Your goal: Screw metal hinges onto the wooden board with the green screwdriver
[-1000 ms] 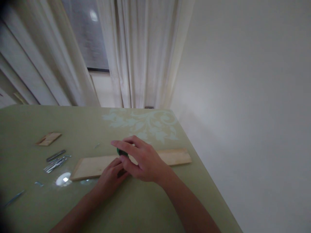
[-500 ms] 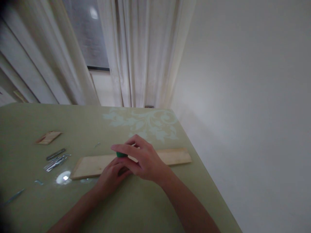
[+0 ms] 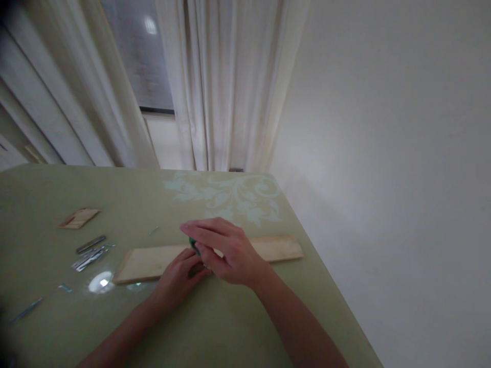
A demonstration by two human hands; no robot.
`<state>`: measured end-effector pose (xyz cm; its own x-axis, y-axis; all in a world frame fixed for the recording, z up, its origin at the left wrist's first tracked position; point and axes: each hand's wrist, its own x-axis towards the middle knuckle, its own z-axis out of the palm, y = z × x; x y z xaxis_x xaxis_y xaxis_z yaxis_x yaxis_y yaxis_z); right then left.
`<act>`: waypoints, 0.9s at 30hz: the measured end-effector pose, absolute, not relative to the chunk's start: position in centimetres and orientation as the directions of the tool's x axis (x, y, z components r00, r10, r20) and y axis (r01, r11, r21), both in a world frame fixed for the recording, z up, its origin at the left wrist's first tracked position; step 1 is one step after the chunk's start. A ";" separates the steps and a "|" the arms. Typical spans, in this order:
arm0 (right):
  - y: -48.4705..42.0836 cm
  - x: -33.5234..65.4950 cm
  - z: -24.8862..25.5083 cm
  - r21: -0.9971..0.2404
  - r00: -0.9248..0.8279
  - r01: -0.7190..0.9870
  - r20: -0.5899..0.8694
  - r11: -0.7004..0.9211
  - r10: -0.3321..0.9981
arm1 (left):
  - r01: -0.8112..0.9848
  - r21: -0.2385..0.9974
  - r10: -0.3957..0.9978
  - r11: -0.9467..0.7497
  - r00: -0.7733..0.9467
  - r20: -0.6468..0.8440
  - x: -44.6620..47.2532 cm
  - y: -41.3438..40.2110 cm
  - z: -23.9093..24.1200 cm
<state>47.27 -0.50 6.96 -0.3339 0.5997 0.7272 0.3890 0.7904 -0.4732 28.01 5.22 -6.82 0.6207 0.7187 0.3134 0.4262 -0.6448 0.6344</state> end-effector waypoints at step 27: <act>-0.7 46.9 7.2 -0.506 -0.333 0.441 0.675 0.741 0.658 | 0.412 0.621 0.700 -0.667 0.632 0.332 28.0 5.2 -6.7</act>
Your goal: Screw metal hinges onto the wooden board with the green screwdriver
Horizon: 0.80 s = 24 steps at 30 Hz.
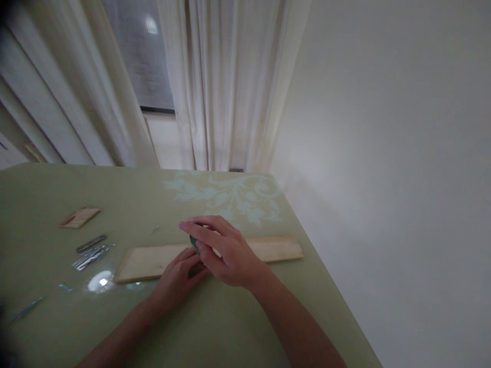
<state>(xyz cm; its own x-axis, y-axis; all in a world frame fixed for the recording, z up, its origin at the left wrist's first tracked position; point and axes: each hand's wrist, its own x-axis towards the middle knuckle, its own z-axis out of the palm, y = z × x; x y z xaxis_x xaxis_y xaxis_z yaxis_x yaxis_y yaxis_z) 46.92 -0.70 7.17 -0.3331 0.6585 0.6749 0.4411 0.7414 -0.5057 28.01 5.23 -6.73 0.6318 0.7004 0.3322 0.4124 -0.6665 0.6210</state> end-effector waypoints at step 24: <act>-0.9 47.0 7.2 -0.523 -0.336 0.409 0.675 0.747 0.657 | 0.422 0.620 0.705 -0.662 0.632 0.323 28.0 5.1 -6.6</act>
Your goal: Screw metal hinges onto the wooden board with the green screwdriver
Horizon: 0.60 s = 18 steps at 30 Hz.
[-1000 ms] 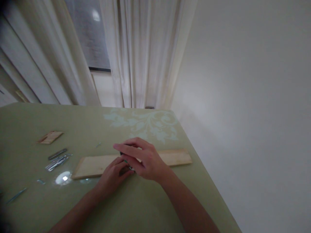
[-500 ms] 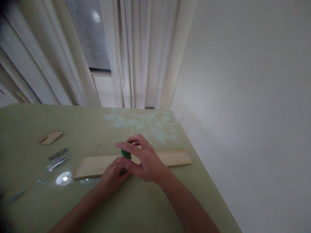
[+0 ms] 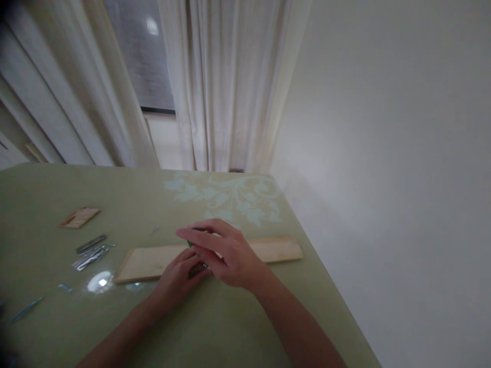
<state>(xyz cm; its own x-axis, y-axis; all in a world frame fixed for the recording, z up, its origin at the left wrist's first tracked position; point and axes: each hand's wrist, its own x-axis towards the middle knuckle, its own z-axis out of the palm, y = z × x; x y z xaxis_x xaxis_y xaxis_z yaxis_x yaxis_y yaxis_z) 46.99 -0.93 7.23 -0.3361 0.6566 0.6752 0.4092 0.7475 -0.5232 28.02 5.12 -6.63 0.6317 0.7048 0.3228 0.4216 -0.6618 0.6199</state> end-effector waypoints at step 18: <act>-0.8 47.0 6.6 -0.535 -0.259 0.423 0.702 0.731 0.663 | 0.411 0.615 0.698 -0.673 0.628 0.344 28.1 5.2 -6.7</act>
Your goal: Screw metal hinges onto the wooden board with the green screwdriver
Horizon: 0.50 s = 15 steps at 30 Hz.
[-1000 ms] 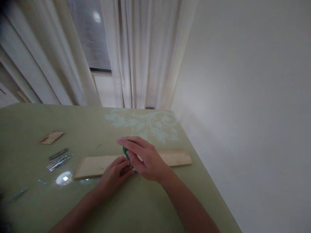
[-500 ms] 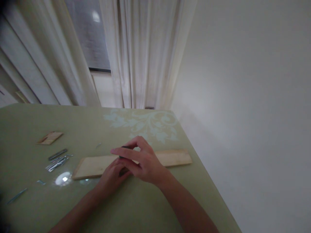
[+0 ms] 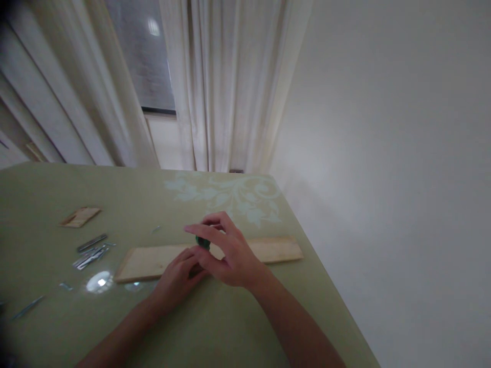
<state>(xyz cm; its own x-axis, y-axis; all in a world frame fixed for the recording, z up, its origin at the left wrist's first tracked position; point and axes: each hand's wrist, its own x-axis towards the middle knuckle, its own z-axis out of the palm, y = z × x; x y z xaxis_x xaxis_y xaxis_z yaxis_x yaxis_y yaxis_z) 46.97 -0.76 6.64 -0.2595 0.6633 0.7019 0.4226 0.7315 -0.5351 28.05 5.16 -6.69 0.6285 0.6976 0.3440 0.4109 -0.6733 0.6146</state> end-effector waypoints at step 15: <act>-0.7 46.7 6.5 -0.553 -0.343 0.372 0.665 0.746 0.664 | 0.416 0.615 0.693 -0.670 0.649 0.316 28.0 5.1 -6.6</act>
<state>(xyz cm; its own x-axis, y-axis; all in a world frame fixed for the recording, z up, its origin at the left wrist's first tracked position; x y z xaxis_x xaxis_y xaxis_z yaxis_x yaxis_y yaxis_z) 46.74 -0.69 6.49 -0.3430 0.6636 0.6649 0.3715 0.7459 -0.5528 28.01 5.06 -6.57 0.6485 0.6926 0.3158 0.4159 -0.6698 0.6151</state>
